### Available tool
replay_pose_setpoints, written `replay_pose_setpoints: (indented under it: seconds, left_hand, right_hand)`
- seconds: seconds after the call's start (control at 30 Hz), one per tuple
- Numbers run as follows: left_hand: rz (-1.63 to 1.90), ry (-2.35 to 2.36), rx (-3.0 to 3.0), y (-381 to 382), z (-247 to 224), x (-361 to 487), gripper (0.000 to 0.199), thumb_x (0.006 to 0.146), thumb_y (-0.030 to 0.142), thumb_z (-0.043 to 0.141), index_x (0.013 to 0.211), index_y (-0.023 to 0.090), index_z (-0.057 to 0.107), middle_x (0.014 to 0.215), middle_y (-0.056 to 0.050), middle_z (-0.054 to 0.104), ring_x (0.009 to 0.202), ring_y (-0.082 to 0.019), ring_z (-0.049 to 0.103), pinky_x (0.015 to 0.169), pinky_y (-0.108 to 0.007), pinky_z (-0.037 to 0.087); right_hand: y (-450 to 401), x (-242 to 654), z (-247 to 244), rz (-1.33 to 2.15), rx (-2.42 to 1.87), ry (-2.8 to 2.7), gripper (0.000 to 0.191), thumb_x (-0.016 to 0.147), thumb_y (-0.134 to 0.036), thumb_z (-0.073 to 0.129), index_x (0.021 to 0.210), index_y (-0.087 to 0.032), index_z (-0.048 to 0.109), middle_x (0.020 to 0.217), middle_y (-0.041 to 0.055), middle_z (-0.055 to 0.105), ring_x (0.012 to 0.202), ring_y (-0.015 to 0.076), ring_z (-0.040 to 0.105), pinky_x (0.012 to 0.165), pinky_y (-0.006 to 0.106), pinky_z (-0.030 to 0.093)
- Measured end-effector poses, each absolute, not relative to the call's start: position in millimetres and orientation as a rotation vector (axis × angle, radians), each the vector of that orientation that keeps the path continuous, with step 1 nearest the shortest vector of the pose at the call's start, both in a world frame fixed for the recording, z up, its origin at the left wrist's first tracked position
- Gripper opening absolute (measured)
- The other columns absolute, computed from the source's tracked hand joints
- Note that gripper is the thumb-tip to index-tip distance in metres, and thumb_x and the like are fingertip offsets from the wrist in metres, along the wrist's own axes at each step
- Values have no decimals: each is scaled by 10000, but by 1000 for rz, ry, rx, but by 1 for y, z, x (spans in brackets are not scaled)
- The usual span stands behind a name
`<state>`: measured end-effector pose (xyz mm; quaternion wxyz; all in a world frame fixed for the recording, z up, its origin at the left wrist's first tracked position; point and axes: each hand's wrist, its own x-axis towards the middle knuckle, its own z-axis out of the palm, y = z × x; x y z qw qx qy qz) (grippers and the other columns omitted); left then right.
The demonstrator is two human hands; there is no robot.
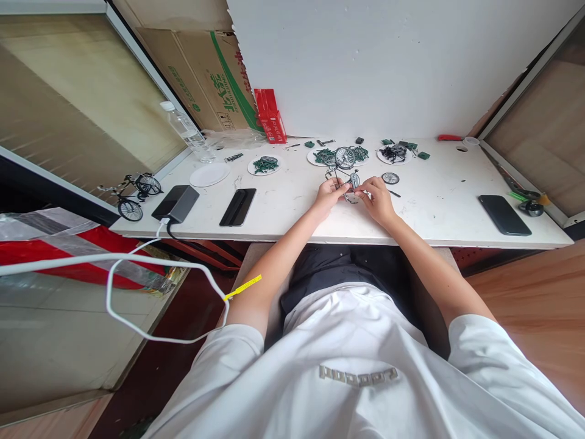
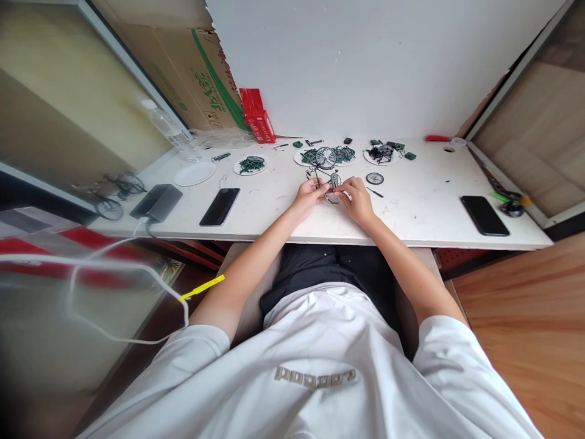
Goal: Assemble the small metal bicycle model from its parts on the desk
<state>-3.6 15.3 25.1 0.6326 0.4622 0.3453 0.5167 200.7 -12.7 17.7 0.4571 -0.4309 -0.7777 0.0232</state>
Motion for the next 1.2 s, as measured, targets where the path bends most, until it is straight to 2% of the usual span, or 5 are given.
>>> replay_pose_setpoints:
  seconds: [0.23, 0.4, 0.73, 0.97, 1.2]
  left_hand:
    - [1158, 743, 1014, 15, 26, -6, 586, 716, 402, 1056, 934, 211, 546, 1075, -50, 814, 919, -168, 801, 839, -286, 595]
    - [1149, 751, 1012, 12, 30, -6, 604, 696, 376, 1068, 931, 214, 536, 1048, -49, 805, 947, -189, 801, 850, -304, 606]
    - [1176, 715, 1048, 14, 28, -5, 616, 678, 406, 1068, 942, 215, 546, 1034, -46, 795, 959, -192, 786, 866, -317, 612]
    - [1189, 760, 1113, 11, 29, -4, 589, 682, 402, 1057, 918, 220, 549, 932, -11, 750, 887, -162, 741, 808, -279, 564]
    - [1203, 730, 1218, 10, 26, -5, 654, 561, 300, 1085, 941, 221, 559, 950, 12, 736, 869, -135, 692, 847, -270, 541]
  right_hand:
    - [-16, 200, 23, 136, -1061, -1859, 431, 1084, -664, 611, 1091, -309, 854, 1130, 162, 733, 1148, 386, 621, 805, 539, 618]
    - [-16, 200, 24, 221, -1069, -1814, 516, 1060, -750, 611, 1032, -274, 809, 1040, 150, 762, 1062, 346, 667, 683, 460, 604]
    - [-16, 197, 27, 546, -1078, -1601, 637, 882, -824, 800, 1149, -258, 676, 973, 80, 785, 927, 252, 745, 552, 308, 468]
    - [-16, 196, 28, 577, -1067, -1590, 605, 863, -780, 833, 1140, -267, 672, 967, 73, 781, 913, 245, 734, 546, 305, 447]
    - [-15, 197, 29, 642, -1057, -1524, 612, 799, -753, 898, 1102, -278, 658, 954, 70, 809, 907, 257, 757, 608, 344, 530]
